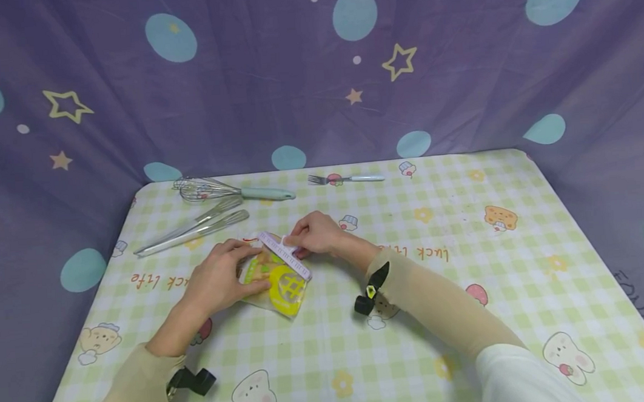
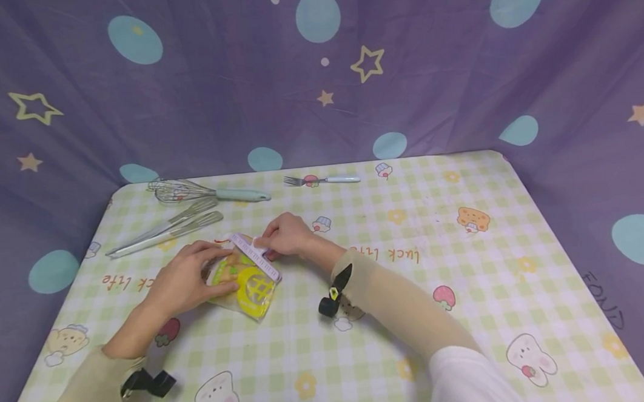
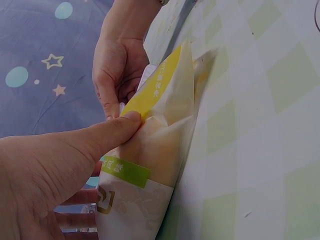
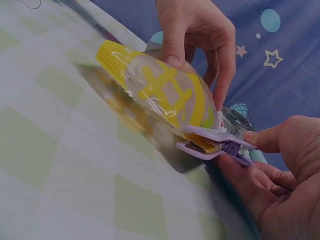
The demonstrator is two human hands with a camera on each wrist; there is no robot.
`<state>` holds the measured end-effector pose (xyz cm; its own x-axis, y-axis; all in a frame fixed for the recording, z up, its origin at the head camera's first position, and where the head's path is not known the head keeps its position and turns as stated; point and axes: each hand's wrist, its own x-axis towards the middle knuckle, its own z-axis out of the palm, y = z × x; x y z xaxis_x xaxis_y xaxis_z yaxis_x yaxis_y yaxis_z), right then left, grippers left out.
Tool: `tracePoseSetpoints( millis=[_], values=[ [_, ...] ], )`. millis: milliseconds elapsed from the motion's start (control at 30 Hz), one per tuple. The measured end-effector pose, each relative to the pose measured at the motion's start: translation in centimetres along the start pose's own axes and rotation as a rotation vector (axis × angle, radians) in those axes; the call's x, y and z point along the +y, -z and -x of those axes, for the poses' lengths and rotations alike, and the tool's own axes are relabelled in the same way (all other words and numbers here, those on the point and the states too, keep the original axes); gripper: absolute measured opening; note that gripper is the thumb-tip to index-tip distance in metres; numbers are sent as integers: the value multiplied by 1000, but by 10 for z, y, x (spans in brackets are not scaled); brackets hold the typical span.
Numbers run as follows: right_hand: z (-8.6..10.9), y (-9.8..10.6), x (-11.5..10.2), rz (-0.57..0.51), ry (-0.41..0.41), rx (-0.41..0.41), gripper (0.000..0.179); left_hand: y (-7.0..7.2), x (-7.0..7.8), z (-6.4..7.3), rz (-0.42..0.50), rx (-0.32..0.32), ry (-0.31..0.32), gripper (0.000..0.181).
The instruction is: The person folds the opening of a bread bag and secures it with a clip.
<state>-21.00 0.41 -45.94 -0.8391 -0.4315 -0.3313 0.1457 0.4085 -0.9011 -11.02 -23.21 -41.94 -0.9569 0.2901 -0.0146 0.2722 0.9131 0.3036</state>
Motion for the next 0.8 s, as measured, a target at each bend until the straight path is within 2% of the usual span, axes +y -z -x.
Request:
tracePoseSetpoints(
  millis=[300,567,667,800],
  values=[
    [-1,-1,1,-59,-17,-12,21,0,0,0,-2,3,-5,70],
    [-1,-2,2,-71,2,-7,23,1,0,1,0,7,-5,70],
    [0,-1,3,-30,26,19,22,1,0,1,2,8,-6,71],
    [2,1,4,108,100,79,25,1,-1,1,4,7,-8,71]
  ],
)
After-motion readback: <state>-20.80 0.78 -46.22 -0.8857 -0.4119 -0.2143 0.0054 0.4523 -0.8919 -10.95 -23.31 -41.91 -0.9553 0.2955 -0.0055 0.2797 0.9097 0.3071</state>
